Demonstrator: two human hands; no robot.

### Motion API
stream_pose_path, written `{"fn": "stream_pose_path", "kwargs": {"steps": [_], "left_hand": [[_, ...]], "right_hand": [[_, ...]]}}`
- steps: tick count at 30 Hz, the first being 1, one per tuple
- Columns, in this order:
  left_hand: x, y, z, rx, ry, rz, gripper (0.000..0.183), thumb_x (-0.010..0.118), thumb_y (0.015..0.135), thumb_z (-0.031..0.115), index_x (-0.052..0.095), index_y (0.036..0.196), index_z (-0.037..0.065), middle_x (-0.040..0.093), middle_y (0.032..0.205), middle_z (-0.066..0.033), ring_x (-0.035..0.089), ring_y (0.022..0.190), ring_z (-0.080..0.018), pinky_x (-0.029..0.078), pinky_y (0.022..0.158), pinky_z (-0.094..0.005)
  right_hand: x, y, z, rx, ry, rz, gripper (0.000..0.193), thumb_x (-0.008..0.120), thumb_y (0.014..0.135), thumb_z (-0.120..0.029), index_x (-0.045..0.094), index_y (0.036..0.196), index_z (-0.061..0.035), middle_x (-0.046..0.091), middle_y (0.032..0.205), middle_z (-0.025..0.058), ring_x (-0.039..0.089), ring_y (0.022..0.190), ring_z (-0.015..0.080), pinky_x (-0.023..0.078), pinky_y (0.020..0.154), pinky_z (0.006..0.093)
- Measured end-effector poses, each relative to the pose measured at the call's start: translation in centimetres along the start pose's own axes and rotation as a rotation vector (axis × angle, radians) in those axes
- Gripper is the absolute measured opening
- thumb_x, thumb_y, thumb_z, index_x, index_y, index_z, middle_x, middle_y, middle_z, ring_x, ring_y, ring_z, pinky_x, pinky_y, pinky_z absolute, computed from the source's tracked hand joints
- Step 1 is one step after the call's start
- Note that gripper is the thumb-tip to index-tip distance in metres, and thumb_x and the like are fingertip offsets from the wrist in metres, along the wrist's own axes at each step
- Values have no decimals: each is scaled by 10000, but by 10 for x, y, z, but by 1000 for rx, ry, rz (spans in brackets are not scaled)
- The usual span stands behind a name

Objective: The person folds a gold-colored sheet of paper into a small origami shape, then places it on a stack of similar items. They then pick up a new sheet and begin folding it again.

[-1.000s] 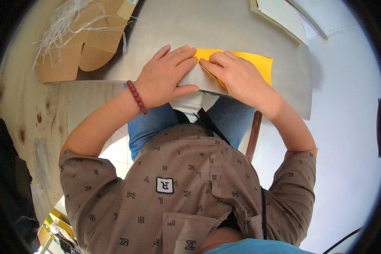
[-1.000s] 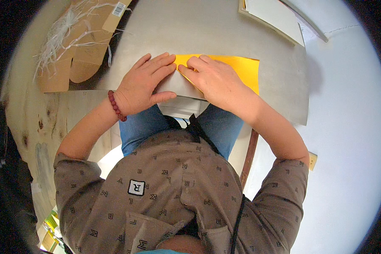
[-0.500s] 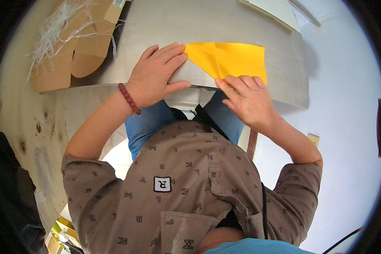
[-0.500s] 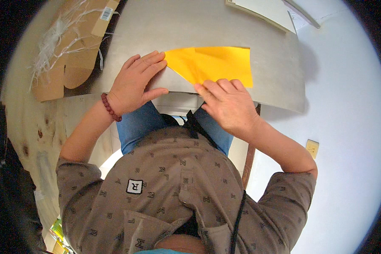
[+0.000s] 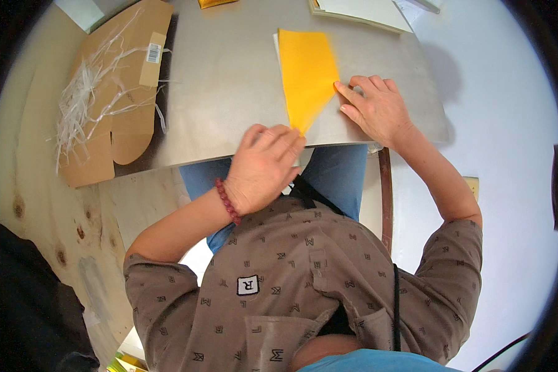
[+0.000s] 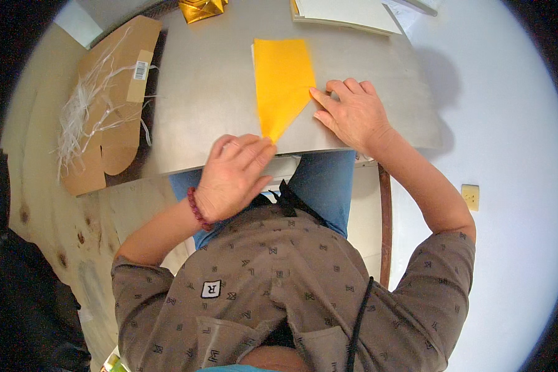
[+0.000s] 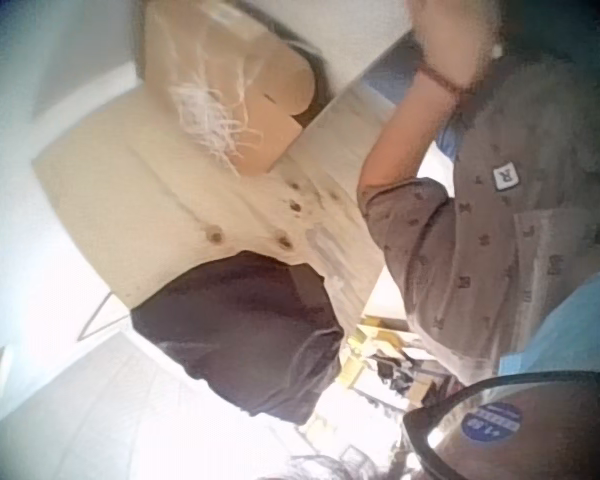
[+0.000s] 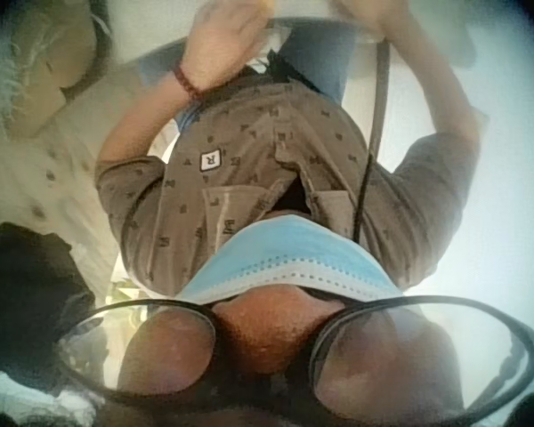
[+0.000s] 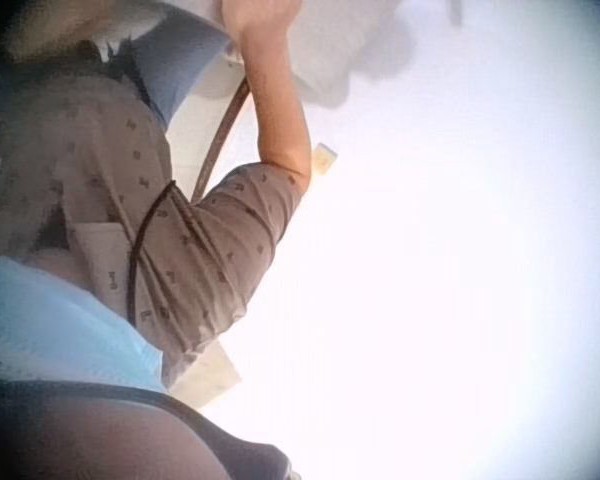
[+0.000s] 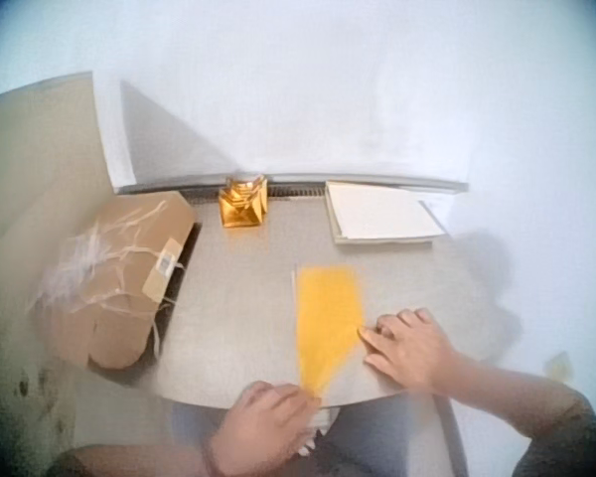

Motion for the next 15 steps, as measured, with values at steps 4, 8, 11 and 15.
{"fn": "stream_pose_path", "kwargs": {"steps": [4, 8, 11, 15], "left_hand": [[22, 16, 25, 120, 22, 2, 532, 746, 865, 256, 639, 1340, 42, 618, 1396, -121, 516, 1380, -257, 327, 1200, -525], [60, 54, 54, 224, 116, 88, 450, 646, 939, 238, 637, 1341, 37, 600, 1423, -134, 513, 1385, -265, 321, 1200, -546], [100, 99, 76, 205, 90, 62, 399, 570, 976, 194, 635, 1334, 32, 575, 1444, -160, 523, 1359, -296, 338, 1185, -555], [137, 163, 83, 40, -527, 160, 374, 542, 976, 155, 639, 1314, 26, 572, 1396, -208, 513, 1332, -361, 360, 1167, -541]], "right_hand": [[1, 9, 5, 32, 67, 59, 352, 627, 992, -321, 720, 1268, -123, 639, 1179, 60, 588, 1108, 247, 452, 954, 389], [12, 30, 8, 142, 224, -47, 288, 618, 979, -226, 721, 1152, -20, 635, 1163, 141, 616, 1099, 316, 524, 957, 425], [17, 42, 3, 116, 252, -80, 247, 595, 972, -148, 711, 1094, 34, 623, 1152, 191, 629, 1096, 348, 553, 965, 432], [20, 45, -3, 132, 213, -116, 256, 594, 960, -107, 689, 1141, 48, 614, 1174, 195, 605, 1159, 342, 548, 982, 414]]}}
Point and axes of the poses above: each hand's wrist, its own y-axis towards the middle knuckle, its own x-axis out of the palm, z = x × y, the point moved 4 cm from there along y, towards the middle knuckle
